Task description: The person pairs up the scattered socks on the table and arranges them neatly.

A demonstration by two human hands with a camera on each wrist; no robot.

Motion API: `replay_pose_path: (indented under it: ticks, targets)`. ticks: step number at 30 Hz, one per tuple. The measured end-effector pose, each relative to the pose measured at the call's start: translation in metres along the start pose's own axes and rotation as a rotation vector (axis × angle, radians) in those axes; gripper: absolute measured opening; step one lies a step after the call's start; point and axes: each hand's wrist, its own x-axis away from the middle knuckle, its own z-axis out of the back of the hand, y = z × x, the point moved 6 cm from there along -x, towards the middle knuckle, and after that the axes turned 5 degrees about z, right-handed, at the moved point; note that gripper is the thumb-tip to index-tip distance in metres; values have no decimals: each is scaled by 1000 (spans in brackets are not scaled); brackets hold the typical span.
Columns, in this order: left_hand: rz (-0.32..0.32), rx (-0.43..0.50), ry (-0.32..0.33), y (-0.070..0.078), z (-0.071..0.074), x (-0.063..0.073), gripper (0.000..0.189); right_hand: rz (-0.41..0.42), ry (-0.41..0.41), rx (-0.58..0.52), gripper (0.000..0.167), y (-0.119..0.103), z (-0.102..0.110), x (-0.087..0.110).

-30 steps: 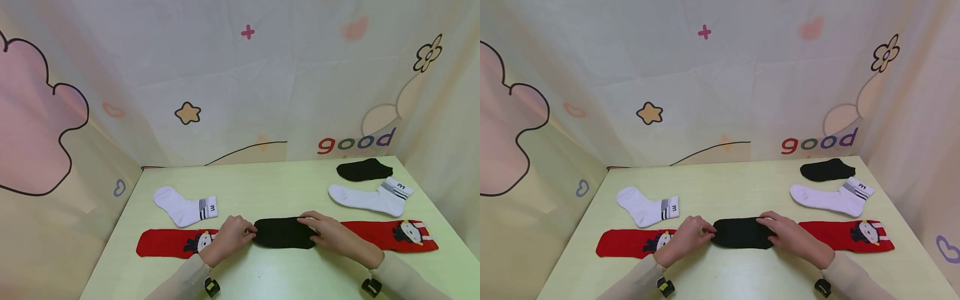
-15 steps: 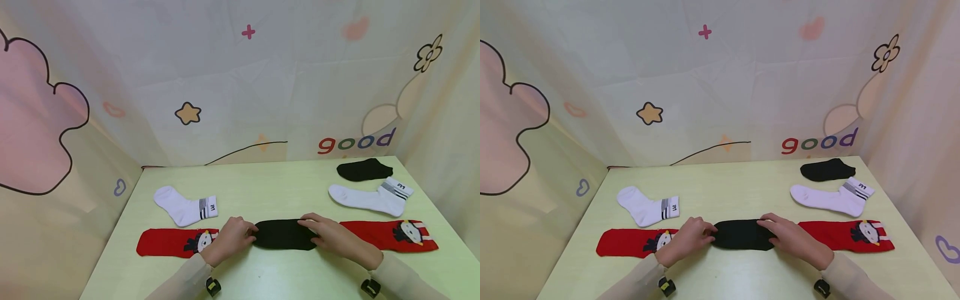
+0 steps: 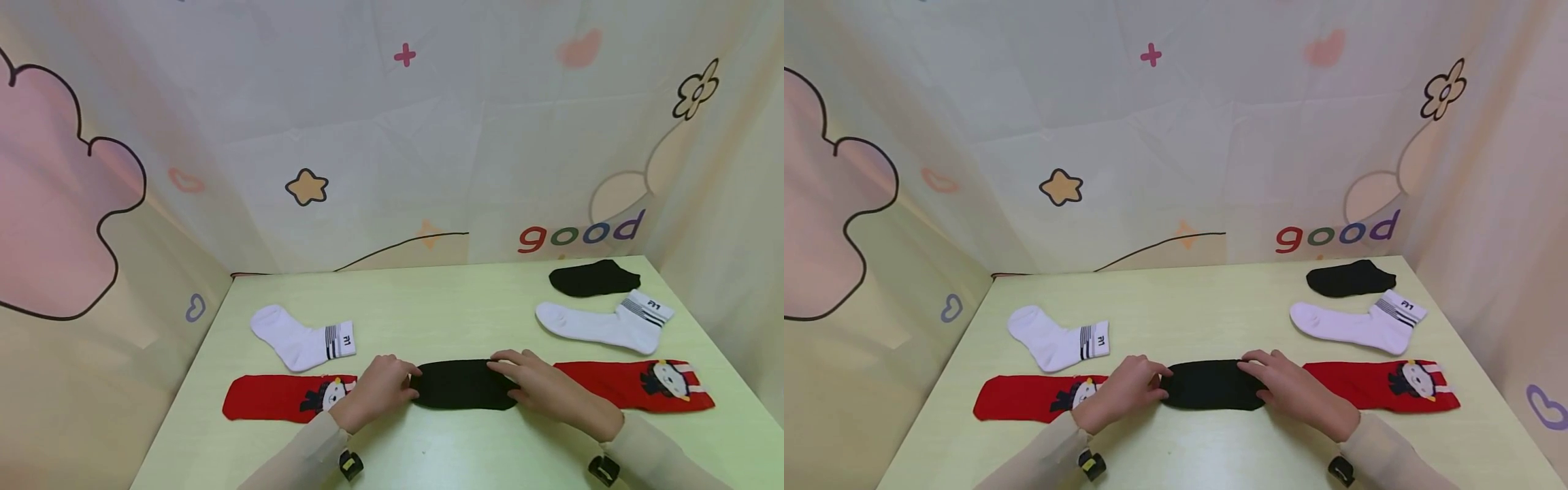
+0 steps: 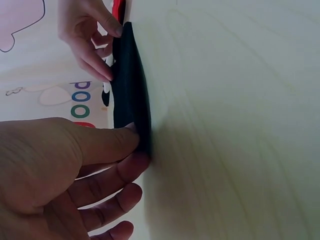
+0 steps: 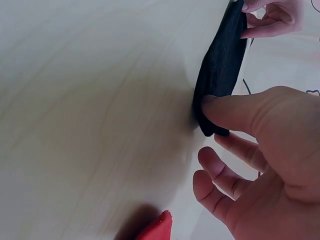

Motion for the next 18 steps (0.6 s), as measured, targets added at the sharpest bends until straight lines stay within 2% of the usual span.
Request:
replay_pose_path:
  ticks: [8, 18]
  targets:
    - [-42, -15, 11, 0, 1, -3, 27, -2, -11, 12, 53, 1, 0, 0]
    - [-41, -17, 0, -1, 0, -4, 27, -12, -40, -11, 52, 1, -2, -1]
